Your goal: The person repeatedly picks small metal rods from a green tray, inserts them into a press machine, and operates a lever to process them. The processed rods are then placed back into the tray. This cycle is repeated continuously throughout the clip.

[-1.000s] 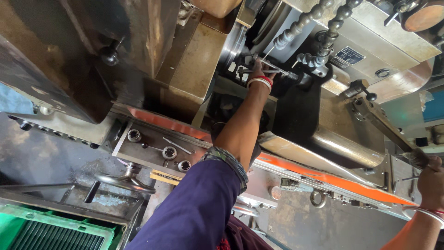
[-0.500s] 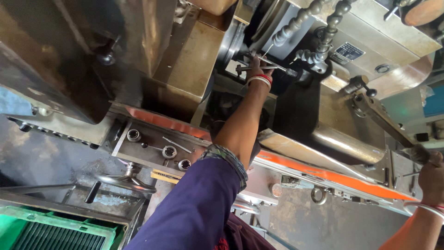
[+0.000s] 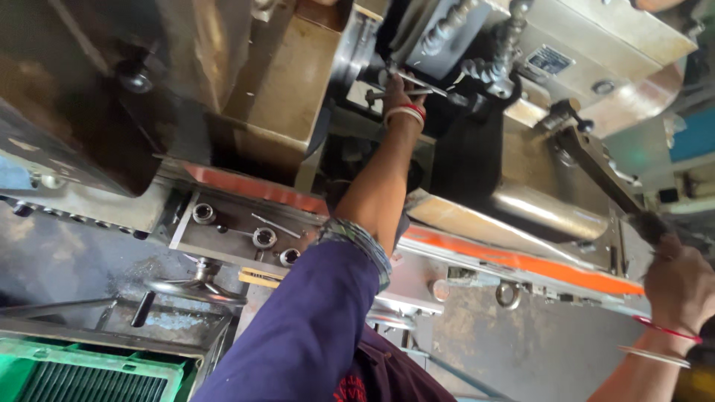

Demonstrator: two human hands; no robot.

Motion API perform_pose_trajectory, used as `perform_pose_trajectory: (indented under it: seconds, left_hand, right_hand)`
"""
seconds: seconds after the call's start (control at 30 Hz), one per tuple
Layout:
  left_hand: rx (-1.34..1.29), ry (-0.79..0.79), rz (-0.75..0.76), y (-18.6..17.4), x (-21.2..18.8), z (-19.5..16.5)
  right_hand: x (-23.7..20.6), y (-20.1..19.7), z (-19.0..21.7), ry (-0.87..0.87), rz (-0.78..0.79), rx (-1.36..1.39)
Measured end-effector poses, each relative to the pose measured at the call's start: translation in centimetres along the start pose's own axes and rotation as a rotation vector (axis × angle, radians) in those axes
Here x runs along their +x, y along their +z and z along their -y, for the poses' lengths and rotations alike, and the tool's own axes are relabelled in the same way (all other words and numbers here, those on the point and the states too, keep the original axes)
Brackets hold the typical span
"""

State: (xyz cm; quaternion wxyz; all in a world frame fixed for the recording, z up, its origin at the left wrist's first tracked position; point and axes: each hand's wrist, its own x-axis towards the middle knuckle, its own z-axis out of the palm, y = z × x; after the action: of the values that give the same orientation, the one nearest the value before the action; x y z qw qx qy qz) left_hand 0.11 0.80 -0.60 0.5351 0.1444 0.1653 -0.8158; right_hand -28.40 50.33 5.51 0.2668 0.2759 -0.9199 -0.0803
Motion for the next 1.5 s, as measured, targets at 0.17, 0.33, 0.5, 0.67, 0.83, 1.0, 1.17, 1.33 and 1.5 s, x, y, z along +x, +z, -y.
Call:
perform_pose_trajectory:
  seconds: [0.17, 0.33, 0.5, 0.67, 0.83, 1.0, 1.17, 1.33, 1.5]
  left_hand:
    - [0.001, 0.004, -0.049, 0.6, -0.4, -0.1]
    - [0.106, 0.009, -0.12, -0.2, 0.3, -0.1]
    - [0.476, 0.098, 0.017, -1.3, -1.1, -0.7]
    - [1.045, 0.354, 0.728, -1.4, -7.2, -5.6]
    - [1.584, 0.672, 0.762, -0.1, -18.9, -21.4]
    - [1.86, 0.915, 0.449, -4.0, -29.4, -38.6]
    - [1.752, 1.241, 0.097, -15.6, -34.9, -51.4]
    - [1.486, 1.134, -0.33, -26.0, -38.4, -58.2]
    - [1.223, 0.948, -0.49, -29.0, -41.6, -60.1]
  right_hand:
    - [-0.5, -3.4, 2.0, -0.2, -0.229, 0.031]
    - [-2.6, -7.3, 5.4, -0.204, -0.388, 0.017]
    - [-8.8, -12.1, 14.0, -0.395, -0.619, 1.329]
    - [-20.3, -17.1, 28.7, -0.976, -0.141, 1.037]
    - [-30.7, -16.3, 49.6, -1.362, 0.436, 1.073]
    - [-35.5, -17.4, 63.0, -1.234, 0.889, 1.46]
    - [-42.7, -20.2, 65.5, -1.071, 0.825, 1.001]
    - [-47.3, -23.6, 64.5, -1.252, 0.881, 0.876]
    - [-53.3, -29.7, 65.4, -1.136, 1.147, 1.696]
